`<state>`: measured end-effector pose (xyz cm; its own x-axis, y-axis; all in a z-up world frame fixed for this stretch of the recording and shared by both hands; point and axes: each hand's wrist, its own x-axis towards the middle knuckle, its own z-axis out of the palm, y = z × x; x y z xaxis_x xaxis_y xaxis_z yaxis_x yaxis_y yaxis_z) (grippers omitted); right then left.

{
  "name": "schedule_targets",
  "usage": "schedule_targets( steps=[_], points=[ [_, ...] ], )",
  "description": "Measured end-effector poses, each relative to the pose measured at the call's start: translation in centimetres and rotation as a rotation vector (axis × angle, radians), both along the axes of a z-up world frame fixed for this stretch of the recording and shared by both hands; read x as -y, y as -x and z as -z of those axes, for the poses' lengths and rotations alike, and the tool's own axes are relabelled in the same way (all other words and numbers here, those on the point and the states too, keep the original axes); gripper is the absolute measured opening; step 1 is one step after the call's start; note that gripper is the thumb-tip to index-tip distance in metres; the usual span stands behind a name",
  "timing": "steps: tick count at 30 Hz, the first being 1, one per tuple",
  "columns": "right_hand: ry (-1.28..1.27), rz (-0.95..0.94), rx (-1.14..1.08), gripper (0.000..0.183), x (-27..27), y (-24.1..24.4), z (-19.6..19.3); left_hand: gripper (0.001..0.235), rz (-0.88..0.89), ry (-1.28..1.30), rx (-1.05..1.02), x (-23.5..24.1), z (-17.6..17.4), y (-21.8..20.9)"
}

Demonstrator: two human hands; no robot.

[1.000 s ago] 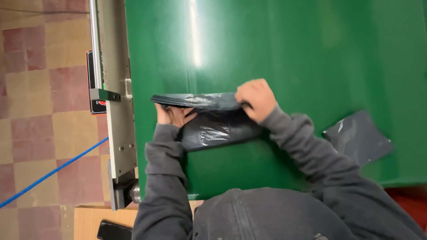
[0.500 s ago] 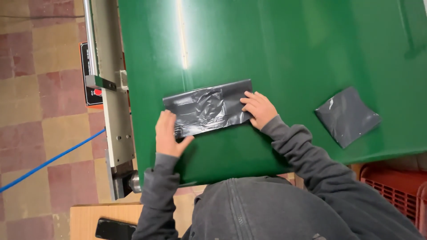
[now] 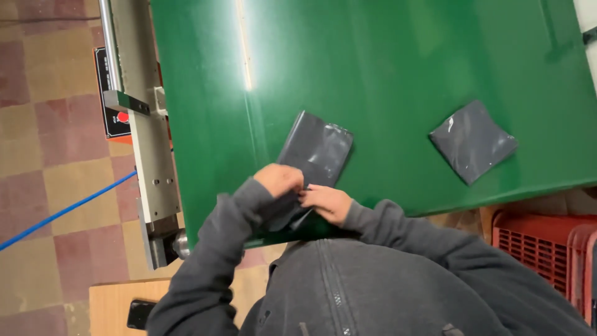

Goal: Folding plastic bags and placing them into a plastic crate.

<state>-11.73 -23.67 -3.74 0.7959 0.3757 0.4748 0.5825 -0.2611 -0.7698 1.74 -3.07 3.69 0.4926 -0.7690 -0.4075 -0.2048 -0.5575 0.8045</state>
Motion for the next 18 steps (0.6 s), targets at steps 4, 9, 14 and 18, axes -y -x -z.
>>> schedule_targets(
  steps=[4, 9, 14, 18],
  points=[
    [-0.090, 0.294, -0.581, 0.021, 4.2, 2.3, 6.1, 0.082, -0.315, 0.093, -0.688, -0.6, 9.9, -5.0],
    [-0.970, 0.591, -1.319, 0.031, 4.9, -1.7, 6.3, 0.056, -0.455, -0.220, 0.043, 1.0, 6.3, -5.0],
    [-0.950, 0.636, -1.379, 0.033, 5.5, -2.3, 8.4, 0.050, -0.438, -0.395, 0.477, 3.4, 7.1, -3.5],
    [-0.969, 0.698, -1.261, 0.042, 4.4, -1.6, 7.4, 0.028, -0.459, -0.078, 1.055, 4.8, 6.3, -1.2]
  ],
)
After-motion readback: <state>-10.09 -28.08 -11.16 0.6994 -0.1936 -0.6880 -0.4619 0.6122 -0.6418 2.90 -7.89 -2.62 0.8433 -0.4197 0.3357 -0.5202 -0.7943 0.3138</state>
